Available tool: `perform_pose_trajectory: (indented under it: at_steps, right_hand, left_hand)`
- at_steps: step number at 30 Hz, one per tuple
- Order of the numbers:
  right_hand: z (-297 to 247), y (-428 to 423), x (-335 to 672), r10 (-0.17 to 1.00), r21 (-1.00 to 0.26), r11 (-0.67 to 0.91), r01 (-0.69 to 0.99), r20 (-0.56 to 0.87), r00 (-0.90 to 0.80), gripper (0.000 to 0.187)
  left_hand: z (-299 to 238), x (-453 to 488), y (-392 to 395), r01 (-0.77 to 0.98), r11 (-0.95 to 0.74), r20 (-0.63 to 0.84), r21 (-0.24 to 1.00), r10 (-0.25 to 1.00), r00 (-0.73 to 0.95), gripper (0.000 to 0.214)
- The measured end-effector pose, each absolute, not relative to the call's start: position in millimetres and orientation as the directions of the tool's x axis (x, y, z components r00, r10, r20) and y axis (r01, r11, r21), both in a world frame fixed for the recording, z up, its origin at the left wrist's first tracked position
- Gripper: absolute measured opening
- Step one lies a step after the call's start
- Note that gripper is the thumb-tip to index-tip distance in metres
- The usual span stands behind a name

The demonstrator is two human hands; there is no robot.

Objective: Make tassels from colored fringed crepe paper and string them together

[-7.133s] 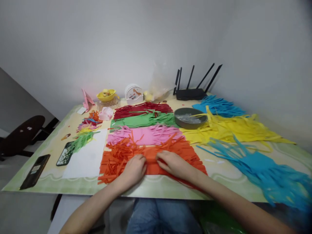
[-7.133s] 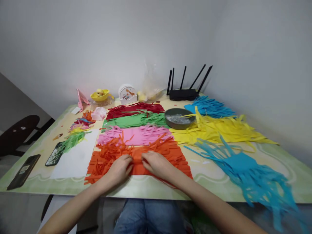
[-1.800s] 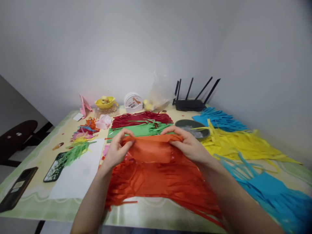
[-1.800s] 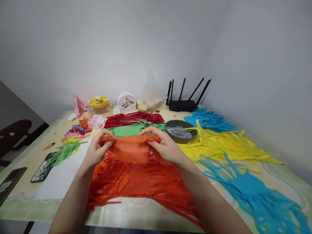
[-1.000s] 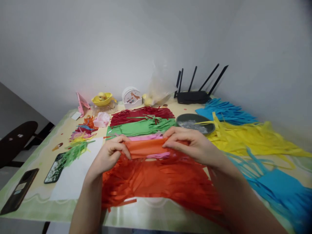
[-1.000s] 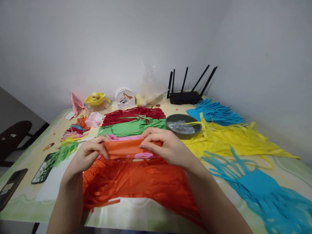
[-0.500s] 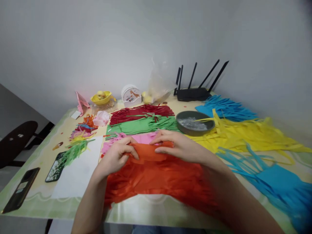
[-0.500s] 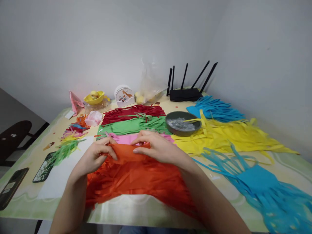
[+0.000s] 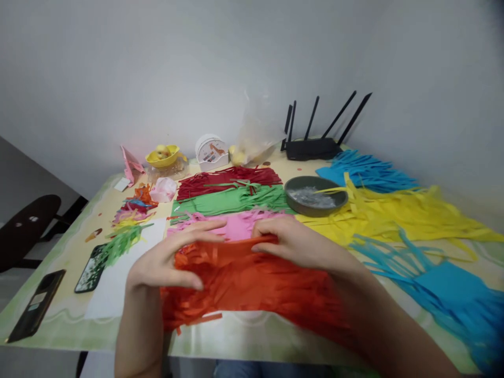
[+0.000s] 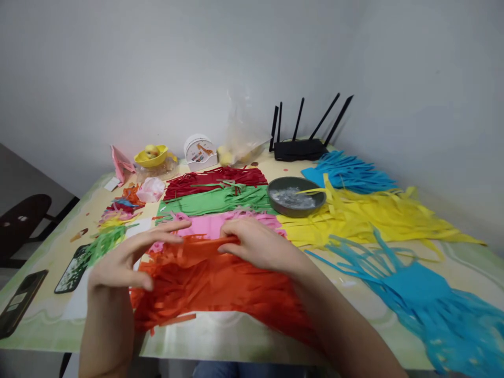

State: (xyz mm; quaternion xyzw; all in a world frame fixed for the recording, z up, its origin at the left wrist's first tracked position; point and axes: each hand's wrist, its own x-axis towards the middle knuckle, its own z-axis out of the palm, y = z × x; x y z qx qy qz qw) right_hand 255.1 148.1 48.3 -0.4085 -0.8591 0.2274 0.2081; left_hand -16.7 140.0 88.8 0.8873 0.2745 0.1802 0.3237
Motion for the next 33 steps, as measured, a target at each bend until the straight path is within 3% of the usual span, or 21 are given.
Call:
perform_pose_trajectory:
  at_steps: [2, 6, 11, 16, 23, 26, 28, 30, 33]
  right_hand:
    - [48.4, 142.5, 252.9, 0.798, -0.54, 0.567, 0.622, 0.171, -0.578, 0.017]
    - [50.1, 139.6, 256.0, 0.8, -0.557, 0.565, 0.609, 0.19, -0.568, 0.016]
    - [55.2, 145.3, 264.4, 0.814, -0.61, 0.544, 0.576, 0.218, -0.538, 0.027]
    - [55.6, 147.0, 265.5, 0.852, -0.618, 0.511, 0.598, 0.275, -0.445, 0.029]
    - [54.6, 141.2, 266.6, 0.862, -0.636, 0.496, 0.591, 0.282, -0.42, 0.009]
    - [53.9, 139.9, 271.2, 0.86, -0.627, 0.506, 0.592, 0.314, -0.402, 0.01]
    - [53.6, 139.6, 272.9, 0.863, -0.603, 0.504, 0.618, 0.332, -0.38, 0.01]
    - [53.8, 139.4, 271.8, 0.869, -0.57, 0.495, 0.656, 0.333, -0.367, 0.01]
    - [55.0, 138.5, 265.9, 0.861, -0.537, 0.509, 0.673, 0.311, -0.402, 0.009]
  left_hand:
    - [76.2, -1.9, 141.9, 0.442, -0.588, 0.173, 0.677, 0.711, 0.682, 0.06]
    - [53.6, 26.2, 150.4, 0.533, -0.444, 0.033, 0.72, 0.789, 0.613, 0.027]
    - [55.1, 22.9, 157.8, 0.516, -0.383, 0.085, 0.766, 0.856, 0.509, 0.04]
    - [65.8, 13.6, 155.2, 0.52, -0.406, 0.105, 0.752, 0.852, 0.513, 0.03]
    - [76.6, -0.7, 148.5, 0.532, -0.564, 0.194, 0.632, 0.779, 0.596, 0.023]
    - [80.5, -22.6, 150.2, 0.671, -0.597, 0.066, 0.44, 0.766, 0.639, 0.021]
    - [83.8, -34.8, 148.9, 0.755, -0.585, 0.057, 0.295, 0.8, 0.598, 0.023]
    - [85.2, -35.7, 144.7, 0.794, -0.564, 0.173, 0.228, 0.826, 0.537, 0.027]
    - [78.6, -12.6, 138.8, 0.722, -0.635, 0.355, 0.277, 0.765, 0.537, 0.039]
